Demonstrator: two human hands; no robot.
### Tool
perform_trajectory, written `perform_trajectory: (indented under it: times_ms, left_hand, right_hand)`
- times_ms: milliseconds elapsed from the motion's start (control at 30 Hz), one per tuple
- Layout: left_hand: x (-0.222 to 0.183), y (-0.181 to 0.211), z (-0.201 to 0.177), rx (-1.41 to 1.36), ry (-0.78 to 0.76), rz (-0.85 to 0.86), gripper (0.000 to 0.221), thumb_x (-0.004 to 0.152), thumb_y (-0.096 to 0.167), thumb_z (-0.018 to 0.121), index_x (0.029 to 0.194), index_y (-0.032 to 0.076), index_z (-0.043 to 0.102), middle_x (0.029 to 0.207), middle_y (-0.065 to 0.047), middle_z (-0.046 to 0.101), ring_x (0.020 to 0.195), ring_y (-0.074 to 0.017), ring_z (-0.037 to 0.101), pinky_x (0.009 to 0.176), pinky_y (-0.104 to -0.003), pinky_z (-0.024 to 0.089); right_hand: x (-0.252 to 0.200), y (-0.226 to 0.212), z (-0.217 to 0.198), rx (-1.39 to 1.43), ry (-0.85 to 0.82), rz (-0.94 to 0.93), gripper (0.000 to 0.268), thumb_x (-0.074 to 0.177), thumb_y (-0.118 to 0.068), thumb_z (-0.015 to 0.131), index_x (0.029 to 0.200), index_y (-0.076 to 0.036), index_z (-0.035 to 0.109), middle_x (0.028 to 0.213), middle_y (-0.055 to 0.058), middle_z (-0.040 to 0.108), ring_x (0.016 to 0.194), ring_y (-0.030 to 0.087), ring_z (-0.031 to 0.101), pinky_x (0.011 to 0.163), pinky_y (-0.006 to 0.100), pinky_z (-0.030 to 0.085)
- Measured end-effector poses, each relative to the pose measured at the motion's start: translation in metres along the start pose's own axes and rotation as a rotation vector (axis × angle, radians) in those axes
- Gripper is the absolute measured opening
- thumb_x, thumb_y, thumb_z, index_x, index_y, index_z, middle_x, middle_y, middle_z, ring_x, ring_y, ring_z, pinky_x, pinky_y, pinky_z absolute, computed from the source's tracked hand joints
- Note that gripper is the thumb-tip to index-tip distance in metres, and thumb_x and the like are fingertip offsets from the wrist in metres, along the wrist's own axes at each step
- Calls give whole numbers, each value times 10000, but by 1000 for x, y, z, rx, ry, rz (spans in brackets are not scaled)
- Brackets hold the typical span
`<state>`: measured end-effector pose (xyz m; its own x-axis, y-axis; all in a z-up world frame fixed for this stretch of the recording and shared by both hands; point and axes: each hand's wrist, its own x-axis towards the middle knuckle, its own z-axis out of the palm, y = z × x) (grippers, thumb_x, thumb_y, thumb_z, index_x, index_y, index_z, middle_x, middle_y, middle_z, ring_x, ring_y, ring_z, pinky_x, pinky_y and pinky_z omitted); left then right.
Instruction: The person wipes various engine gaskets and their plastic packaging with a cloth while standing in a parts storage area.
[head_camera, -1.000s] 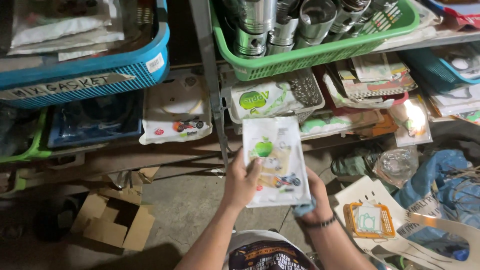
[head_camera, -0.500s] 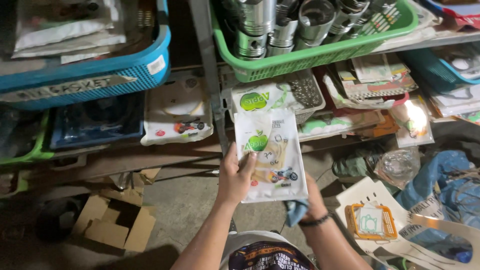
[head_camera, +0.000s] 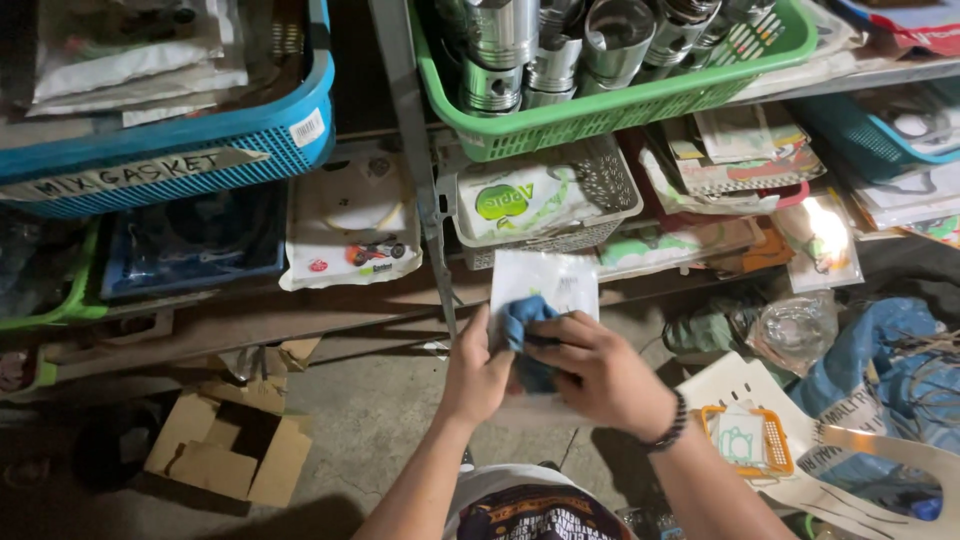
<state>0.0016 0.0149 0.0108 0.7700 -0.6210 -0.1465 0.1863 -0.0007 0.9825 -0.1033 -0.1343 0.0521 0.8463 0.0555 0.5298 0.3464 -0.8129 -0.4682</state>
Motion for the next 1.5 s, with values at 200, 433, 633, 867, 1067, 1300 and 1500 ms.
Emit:
perform_trajectory:
  times_ms: [200, 433, 633, 867, 1067, 1300, 1500]
  left_hand:
    - [-18, 15, 20, 27, -129, -31, 399, 933, 82, 635, 1331, 60, 649, 867, -238, 742, 504, -277, 703, 423, -308, 640]
    - [-16, -16, 9, -243, -161, 77, 208, 990, 57, 604, 1197, 39, 589, 777, -69, 668, 466, -94, 522, 371, -246, 391]
    - [-16, -12, 23, -188, 33, 223, 369, 922, 300, 687, 1161, 33, 598, 1041, -141, 745, 867, -234, 732, 740, -357, 619]
    - [-38, -6, 39, -181, 17, 197, 230, 989, 113, 564, 1189, 0, 545, 1022, -149, 695, 767, -179, 648, 596, -299, 547]
    - [-40, -25, 39, -165, 15, 304, 109, 1007, 91, 520, 1083, 12, 520, 896, -130, 659, 686, -158, 610, 565, -274, 526]
    - [-40, 6, 26, -71, 90, 423, 186, 1014, 97, 566, 1163, -9, 602, 977, -138, 740, 786, -175, 708, 667, -283, 597]
    - [-57, 45, -7, -82, 62, 208, 317, 940, 40, 536, 1243, 24, 628, 893, -55, 718, 571, -110, 544, 429, -265, 471]
  right_hand:
    - [16, -1, -8, -599, 119, 254, 476, 740, -70, 678, 1214, -111, 696, 1170, 109, 653, 1088, 368, 641, 860, 434, 564]
    - [7, -23, -29, -155, -119, 54, 430, 630, 2, 802, 1040, -126, 808, 1112, 26, 687, 1000, 204, 630, 903, 316, 570]
    - [1, -59, -32, -199, -78, 56, 209, 769, 30, 676, 880, -135, 741, 1093, 43, 695, 974, 202, 637, 865, 315, 584]
    - [-3, -51, -52, -221, 9, 147, 292, 616, 63, 642, 840, -108, 721, 1116, 81, 665, 939, 275, 600, 806, 361, 520]
    - [-14, -40, -61, -177, -18, 144, 292, 619, 10, 698, 873, -110, 774, 1144, 84, 679, 951, 271, 635, 801, 354, 543]
    - [-14, -59, -49, -11, -106, -11, 242, 595, 7, 739, 794, -116, 802, 1055, 42, 691, 955, 207, 640, 836, 324, 578]
    - [7, -75, -6, -190, 167, 70, 149, 668, -12, 718, 809, -62, 716, 1119, 124, 652, 916, 286, 609, 811, 376, 514]
